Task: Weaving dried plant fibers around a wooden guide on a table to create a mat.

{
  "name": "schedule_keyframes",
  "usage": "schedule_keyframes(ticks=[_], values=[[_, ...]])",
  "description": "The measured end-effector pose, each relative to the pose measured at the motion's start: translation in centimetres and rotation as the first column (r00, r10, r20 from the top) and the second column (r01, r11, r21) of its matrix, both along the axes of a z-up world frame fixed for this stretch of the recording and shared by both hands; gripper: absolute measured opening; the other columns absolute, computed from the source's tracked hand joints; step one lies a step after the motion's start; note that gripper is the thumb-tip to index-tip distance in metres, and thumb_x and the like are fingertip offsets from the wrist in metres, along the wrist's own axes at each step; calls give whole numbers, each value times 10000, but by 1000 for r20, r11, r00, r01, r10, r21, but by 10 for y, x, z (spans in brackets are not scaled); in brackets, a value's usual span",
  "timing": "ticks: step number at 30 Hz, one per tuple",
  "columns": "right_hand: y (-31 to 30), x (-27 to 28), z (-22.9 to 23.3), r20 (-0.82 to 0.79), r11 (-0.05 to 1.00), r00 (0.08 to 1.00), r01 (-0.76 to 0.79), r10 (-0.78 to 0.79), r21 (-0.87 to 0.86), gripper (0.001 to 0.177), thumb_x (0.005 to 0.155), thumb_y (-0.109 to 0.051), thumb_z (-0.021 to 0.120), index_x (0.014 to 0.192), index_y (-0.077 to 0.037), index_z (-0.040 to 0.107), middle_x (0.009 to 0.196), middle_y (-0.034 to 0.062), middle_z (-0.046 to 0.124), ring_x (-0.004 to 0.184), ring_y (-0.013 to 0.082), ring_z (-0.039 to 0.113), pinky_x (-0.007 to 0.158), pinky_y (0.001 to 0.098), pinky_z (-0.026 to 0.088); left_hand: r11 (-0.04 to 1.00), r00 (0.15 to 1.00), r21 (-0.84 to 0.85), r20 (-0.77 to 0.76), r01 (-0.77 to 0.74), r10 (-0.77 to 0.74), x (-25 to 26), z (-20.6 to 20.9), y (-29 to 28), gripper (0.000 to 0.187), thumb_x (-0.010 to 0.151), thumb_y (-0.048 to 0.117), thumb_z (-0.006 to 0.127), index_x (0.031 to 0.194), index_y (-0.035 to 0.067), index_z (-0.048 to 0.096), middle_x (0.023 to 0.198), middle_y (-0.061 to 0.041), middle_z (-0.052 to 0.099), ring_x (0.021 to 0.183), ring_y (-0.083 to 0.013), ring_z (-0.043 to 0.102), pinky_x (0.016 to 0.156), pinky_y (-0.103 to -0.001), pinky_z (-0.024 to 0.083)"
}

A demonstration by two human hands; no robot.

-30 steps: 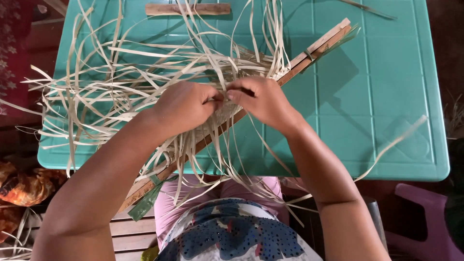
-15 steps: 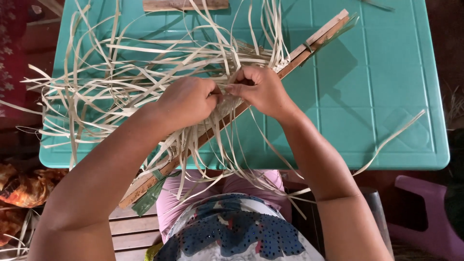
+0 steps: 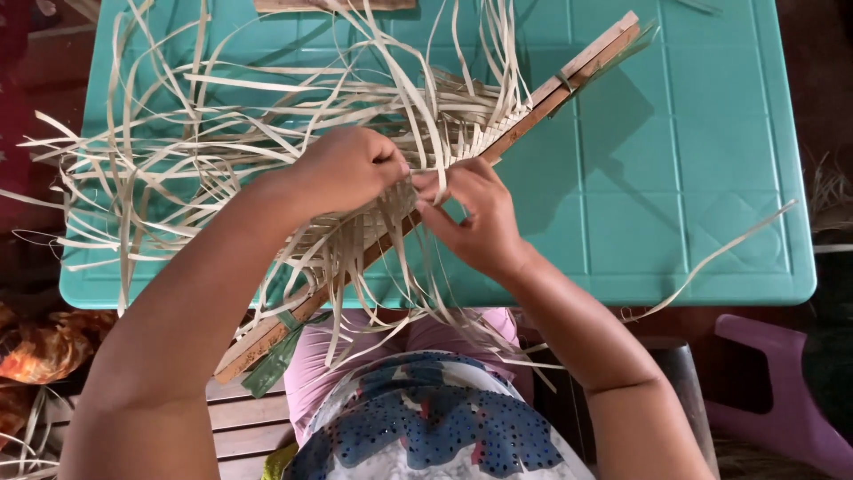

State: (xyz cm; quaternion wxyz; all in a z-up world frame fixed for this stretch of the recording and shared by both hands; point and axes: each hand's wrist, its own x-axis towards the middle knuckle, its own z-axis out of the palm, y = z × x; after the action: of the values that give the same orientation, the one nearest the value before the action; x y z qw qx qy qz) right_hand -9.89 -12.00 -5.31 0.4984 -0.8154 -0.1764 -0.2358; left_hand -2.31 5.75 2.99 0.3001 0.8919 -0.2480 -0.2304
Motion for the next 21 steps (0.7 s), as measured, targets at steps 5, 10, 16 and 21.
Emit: schedule_keyframes(ticks=[5,10,16,21], values=[[8,-3,-6,227,982,972,100,-62,-162,119,751,-71,734,826,-134,666,944,30,715,792,245,600,713,343,485,999,990,-2,-135,-48,47,10,-5,2,342,872,288,577,596,85,573,536,-49,540,563,-208,549,555,-351,437],[9,-1,-10,422,923,905,203,-50,-326,133,788,-168,707,731,-95,611,886,76,663,803,274,580,665,361,441,1000,998,12,-58,9,-8,2,11,0,342,866,253,566,598,43,603,640,-79,659,614,-249,613,581,-331,451],[50,-62,-1,398,878,790,-359,466,-315,107,841,-80,621,734,-79,621,805,104,621,746,297,614,618,379,500,998,993,39,106,43,-47,13,-15,-5,357,889,238,556,592,41,573,541,-121,592,606,-359,609,585,-408,486],[5,-49,22,-72,921,927,-373,367,-109,114,882,-159,604,924,-78,673,842,127,685,791,338,669,680,417,527,1000,997,19,76,1,-2,4,-2,-7,331,861,190,563,562,47,551,517,-92,559,527,-309,566,522,-404,433]])
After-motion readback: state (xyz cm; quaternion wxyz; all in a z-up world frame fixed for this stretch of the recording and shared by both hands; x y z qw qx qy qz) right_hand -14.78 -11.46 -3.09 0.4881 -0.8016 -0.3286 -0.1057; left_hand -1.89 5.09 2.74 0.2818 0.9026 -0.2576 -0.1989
